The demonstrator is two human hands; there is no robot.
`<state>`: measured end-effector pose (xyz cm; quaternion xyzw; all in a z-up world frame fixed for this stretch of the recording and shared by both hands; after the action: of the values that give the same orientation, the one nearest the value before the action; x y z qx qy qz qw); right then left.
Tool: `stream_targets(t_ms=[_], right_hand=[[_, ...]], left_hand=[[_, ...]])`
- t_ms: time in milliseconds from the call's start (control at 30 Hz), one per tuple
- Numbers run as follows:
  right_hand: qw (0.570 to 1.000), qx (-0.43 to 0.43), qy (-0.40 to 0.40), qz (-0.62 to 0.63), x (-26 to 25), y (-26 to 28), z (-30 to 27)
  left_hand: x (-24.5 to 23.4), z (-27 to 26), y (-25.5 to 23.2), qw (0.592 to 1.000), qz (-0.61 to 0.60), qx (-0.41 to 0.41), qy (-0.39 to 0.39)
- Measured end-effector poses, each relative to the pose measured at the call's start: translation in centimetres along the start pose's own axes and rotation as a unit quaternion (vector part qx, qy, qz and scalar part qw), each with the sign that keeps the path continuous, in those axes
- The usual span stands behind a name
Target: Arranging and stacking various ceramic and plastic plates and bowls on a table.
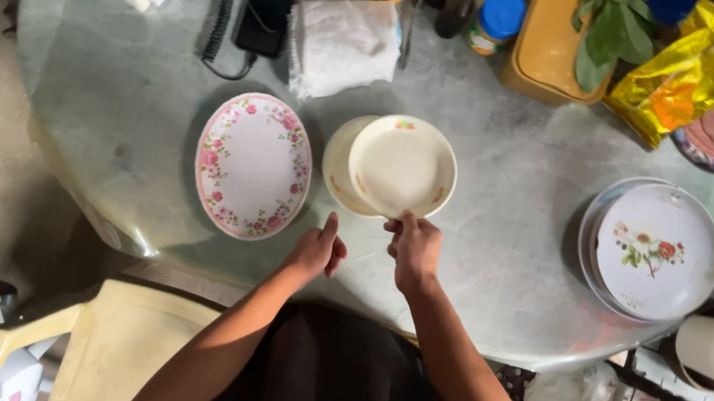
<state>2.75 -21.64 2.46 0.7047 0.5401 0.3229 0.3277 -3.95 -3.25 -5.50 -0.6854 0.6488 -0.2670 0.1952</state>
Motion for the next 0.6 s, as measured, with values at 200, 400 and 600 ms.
stream_targets(t_ms=[200,400,600], right_hand=[[0.997,0.061,0.038,0.007,3.4,-2.5,0.5],[0.991,0.127,0.031,-0.038,4.7,-2.5,0.0],[0.959,0.160,0.130,-0.194,2.3,-3.0,-0.6]], left_hand=[[-0.5,-4.5,-2.9,0.998,0.024,0.042,-0.050],[-0.1,-7.4,-5.6,0.990,0.070,0.085,-0.089],[2.8,-8.4,-7.3,0.970,0.152,0.141,-0.125]])
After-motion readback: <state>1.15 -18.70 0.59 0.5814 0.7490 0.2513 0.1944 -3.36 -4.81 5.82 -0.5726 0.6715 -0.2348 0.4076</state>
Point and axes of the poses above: each hand's wrist, its own z-axis towards the middle knuckle, its own x-axis out of the palm, y = z × x, the point moved 1 cm from there along z, towards the middle knuckle, and after that the axes turned 6 degrees about -x, right-handed, at the moved point
